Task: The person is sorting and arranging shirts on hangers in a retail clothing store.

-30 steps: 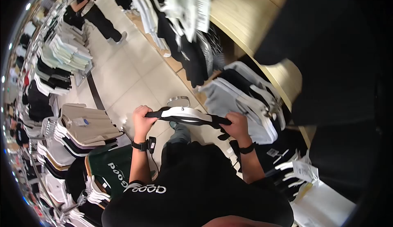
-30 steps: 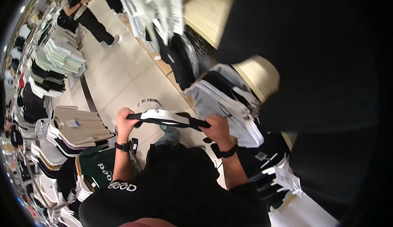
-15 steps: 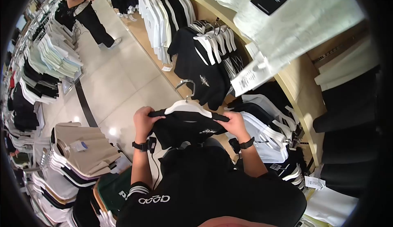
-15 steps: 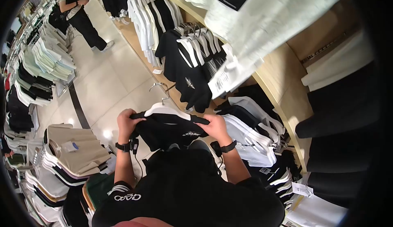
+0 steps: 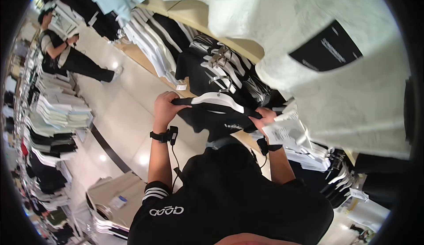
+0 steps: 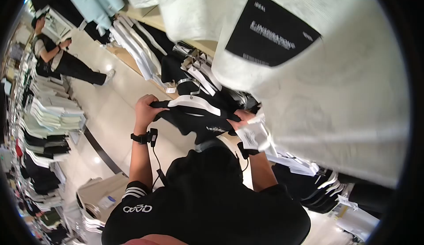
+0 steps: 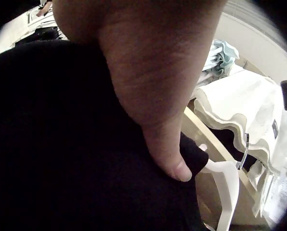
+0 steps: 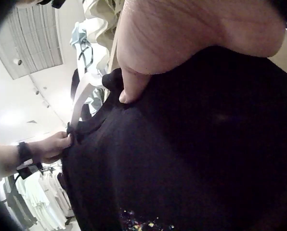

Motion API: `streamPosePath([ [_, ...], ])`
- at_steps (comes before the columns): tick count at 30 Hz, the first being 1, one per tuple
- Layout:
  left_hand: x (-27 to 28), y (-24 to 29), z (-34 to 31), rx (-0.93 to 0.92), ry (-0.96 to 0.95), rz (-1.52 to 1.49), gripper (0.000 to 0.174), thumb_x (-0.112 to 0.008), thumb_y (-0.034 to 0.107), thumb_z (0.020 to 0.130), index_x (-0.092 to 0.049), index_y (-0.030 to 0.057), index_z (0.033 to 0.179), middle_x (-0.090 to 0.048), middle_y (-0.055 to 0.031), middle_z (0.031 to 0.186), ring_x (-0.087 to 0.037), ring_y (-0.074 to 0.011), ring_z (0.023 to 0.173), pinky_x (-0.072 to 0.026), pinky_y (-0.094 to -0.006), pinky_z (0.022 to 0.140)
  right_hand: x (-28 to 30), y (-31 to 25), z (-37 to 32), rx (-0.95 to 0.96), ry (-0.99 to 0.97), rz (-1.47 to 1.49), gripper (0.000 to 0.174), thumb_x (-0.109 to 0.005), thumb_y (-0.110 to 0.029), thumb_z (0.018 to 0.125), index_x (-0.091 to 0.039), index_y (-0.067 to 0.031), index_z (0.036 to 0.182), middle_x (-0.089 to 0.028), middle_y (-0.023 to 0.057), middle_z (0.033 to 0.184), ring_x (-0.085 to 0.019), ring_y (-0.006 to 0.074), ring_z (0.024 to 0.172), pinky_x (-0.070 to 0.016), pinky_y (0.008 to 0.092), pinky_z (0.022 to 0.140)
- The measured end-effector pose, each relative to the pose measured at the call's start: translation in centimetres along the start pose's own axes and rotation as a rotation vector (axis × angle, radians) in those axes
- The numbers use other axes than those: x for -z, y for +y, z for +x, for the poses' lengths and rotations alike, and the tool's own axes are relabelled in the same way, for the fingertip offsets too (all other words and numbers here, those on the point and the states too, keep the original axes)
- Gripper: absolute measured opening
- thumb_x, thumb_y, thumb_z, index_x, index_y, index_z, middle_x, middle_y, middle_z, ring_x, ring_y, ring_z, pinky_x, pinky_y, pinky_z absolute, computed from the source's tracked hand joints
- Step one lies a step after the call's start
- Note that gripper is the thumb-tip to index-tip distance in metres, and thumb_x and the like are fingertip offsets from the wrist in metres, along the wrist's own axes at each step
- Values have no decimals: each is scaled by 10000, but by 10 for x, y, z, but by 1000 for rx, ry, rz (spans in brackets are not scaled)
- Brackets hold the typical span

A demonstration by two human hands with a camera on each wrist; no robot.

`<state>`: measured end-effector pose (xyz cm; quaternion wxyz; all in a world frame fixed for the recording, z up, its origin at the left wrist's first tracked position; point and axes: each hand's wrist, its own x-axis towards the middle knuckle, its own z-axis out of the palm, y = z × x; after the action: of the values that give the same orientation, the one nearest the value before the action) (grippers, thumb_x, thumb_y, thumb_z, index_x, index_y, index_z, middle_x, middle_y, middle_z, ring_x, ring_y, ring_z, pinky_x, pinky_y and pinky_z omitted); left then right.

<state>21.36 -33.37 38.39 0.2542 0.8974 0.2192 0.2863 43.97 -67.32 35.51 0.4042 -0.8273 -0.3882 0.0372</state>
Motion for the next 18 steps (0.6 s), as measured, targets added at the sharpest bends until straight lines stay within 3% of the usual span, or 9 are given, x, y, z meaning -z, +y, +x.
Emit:
streamPosePath([
  [3, -4, -33, 37, -4, -93, 2, 524, -995, 389, 566, -646, 31, 721, -593, -119, 676, -582, -340, 646, -472, -423, 613, -26, 8, 13, -6, -25, -42, 384, -976, -293, 664, -737, -43, 831, -717, 150, 814, -709, 377, 785, -571, 428, 724],
  [4, -5, -52, 46, 26, -150, -31, 516, -1011, 354, 562, -657, 21, 734, -620, -133, 699, -601, -347, 653, -488, -416, 618, -37, -4, 15, 125, 172, -95, 435, -974, -376, 704, -766, -58, 916, -746, 146, 889, -724, 371, 863, -574, 454, 823],
  [5, -8, -60, 57, 49, -198, -44, 514, -1015, 341, 560, -661, 16, 741, -627, -136, 705, -605, -349, 654, -492, -414, 620, -44, -8, 10, 129, 222, -117, 448, -917, -295, 788, -780, -84, 1159, -784, 152, 1088, -747, 380, 1003, -600, 437, 879],
  [9, -22, -84, 88, 51, -383, -19, 504, -1015, 329, 599, -690, 1, 801, -664, -150, 740, -638, -359, 681, -510, -423, 636, -54, -30, 0, -140, 136, 0, 407, -892, -363, 816, -805, -120, 1132, -791, 131, 1052, -756, 380, 891, -606, 434, 799],
  [10, -28, -79, 88, 34, -416, -17, 500, -1011, 333, 611, -694, 1, 811, -668, -151, 746, -645, -361, 689, -512, -426, 638, -48, -45, -3, -459, -14, 15, 397, -903, -367, 801, -811, -111, 1091, -787, 136, 1045, -749, 378, 872, -598, 427, 770],
  [11, -32, -78, 90, 15, -449, -19, 497, -1007, 337, 623, -698, 1, 821, -672, -153, 752, -652, -362, 697, -514, -430, 640, -49, -47, -10, -539, -57, -23, 424, -916, -388, 768, -798, -85, 1040, -769, 138, 1009, -730, 371, 926, -580, 427, 775],
  [12, -39, -89, 91, 43, -549, 23, 496, -1003, 343, 636, -711, 9, 857, -703, -145, 806, -679, -351, 741, -522, -437, 657, -58, -46, -20, -445, 76, -94, 426, -914, -391, 763, -785, -67, 1008, -753, 137, 978, -718, 369, 941, -571, 429, 779],
  [14, -50, -97, 92, -67, -470, -79, 504, -1007, 337, 629, -712, 12, 878, -711, -134, 836, -682, -343, 767, -527, -436, 676, -70, -58, -39, -314, 324, -185, 426, -903, -373, 768, -749, -22, 955, -709, 140, 907, -691, 372, 931, -553, 447, 789],
  [18, -52, -72, 101, -284, -402, -253, 507, -993, 297, 678, -694, 33, 992, -706, -139, 1024, -663, -346, 989, -519, -448, 871, -52, -142, -88, -523, 568, -308, 530, -868, -258, 850, -666, -31, 1284, -653, 176, 1355, -596, 398, 1272, -488, 452, 1085],
])
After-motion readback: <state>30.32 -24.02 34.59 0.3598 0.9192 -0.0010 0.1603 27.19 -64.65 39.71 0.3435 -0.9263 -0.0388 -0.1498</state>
